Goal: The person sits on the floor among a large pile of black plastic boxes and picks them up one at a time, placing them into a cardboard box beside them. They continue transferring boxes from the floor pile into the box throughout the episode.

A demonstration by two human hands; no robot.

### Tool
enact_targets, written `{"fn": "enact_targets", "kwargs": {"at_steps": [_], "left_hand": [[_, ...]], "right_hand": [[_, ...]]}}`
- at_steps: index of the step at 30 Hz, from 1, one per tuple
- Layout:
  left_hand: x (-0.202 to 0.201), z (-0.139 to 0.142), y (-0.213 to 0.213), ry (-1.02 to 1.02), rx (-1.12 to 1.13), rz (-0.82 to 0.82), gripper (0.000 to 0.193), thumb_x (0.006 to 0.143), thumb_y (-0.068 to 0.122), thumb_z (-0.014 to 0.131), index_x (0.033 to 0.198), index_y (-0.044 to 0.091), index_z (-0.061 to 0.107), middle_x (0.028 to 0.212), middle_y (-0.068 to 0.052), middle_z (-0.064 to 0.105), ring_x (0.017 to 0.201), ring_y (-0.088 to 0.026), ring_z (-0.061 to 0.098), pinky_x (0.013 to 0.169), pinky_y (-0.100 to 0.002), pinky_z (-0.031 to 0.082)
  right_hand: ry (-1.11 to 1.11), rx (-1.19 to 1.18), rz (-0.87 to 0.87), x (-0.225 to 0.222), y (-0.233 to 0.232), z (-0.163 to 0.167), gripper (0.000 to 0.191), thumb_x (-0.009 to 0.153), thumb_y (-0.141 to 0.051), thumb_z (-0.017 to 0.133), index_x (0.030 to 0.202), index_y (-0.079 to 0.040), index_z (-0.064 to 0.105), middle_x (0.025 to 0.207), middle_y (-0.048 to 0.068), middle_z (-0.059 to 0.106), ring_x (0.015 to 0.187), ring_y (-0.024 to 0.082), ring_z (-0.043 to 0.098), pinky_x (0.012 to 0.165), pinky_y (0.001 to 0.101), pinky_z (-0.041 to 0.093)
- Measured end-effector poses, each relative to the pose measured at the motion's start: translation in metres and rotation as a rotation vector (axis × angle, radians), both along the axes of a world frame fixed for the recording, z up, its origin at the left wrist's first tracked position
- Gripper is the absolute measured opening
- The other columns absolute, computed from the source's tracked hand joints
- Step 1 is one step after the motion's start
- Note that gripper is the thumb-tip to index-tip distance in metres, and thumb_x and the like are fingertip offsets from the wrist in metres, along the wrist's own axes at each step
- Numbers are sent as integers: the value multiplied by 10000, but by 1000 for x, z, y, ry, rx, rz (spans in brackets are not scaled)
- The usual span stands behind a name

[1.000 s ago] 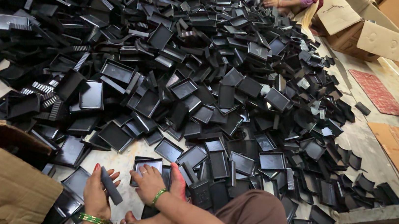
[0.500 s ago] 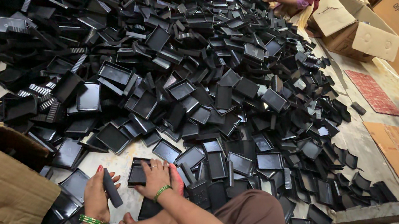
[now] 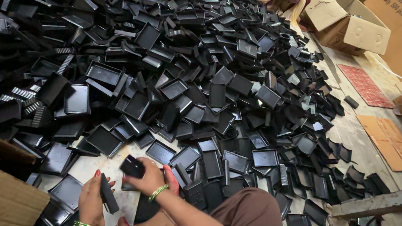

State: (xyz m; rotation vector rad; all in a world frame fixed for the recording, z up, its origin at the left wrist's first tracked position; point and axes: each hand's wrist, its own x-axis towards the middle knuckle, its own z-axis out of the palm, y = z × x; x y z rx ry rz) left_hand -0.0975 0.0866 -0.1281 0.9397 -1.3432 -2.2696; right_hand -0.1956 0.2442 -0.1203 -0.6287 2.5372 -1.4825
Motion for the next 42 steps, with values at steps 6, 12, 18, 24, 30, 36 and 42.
{"fn": "enact_targets", "kwargs": {"at_steps": [6,12,18,24,30,36,42], "left_hand": [[-8,-14,7,35,47,-48,443,1062,407,544,1242,9,623,1136,-98,688,968,-192,684,867,-352,531],[-6,-10,19,25,290,-137,463,1052,514,511,1182,97,664,1012,-40,712,819,-190,689,707,-356,552],[2,12,32,-7,330,-188,537,1000,595,444,1149,121,648,941,-61,720,704,-238,705,525,-409,558],[9,19,40,71,422,-226,605,1028,628,419,1155,84,651,963,-77,730,775,-242,715,702,-383,589],[12,19,48,78,453,-325,653,986,696,396,1125,123,676,885,-101,740,639,-266,698,525,-383,561],[10,21,54,13,444,-298,612,988,697,398,1087,149,650,787,-65,700,536,-233,650,323,-352,458],[1,-1,55,204,424,-365,557,1051,629,421,1145,132,653,843,-70,723,581,-244,691,331,-376,489]], "right_hand": [[-709,-441,189,-18,13,-7,545,1000,-523,671,1120,4,603,970,-18,605,873,96,525,783,274,392],[-330,-245,311,-2,25,-28,517,1099,-575,532,990,-70,558,724,-113,355,648,42,329,543,274,256],[-492,-144,286,4,31,-1,595,1098,-519,639,944,51,562,739,-55,433,647,48,391,513,253,294],[-275,-206,242,28,41,51,687,941,-437,772,1394,8,510,1023,43,631,914,90,586,784,257,487],[38,92,78,32,51,68,863,914,-483,761,1506,-9,349,1255,262,613,1099,376,669,959,422,524],[-57,-4,151,36,47,48,813,958,-573,615,1520,-18,424,1355,303,523,1178,422,623,1005,454,509],[27,23,208,27,48,33,907,965,-614,640,1513,75,420,1399,325,492,1314,449,542,1119,455,443]]}}
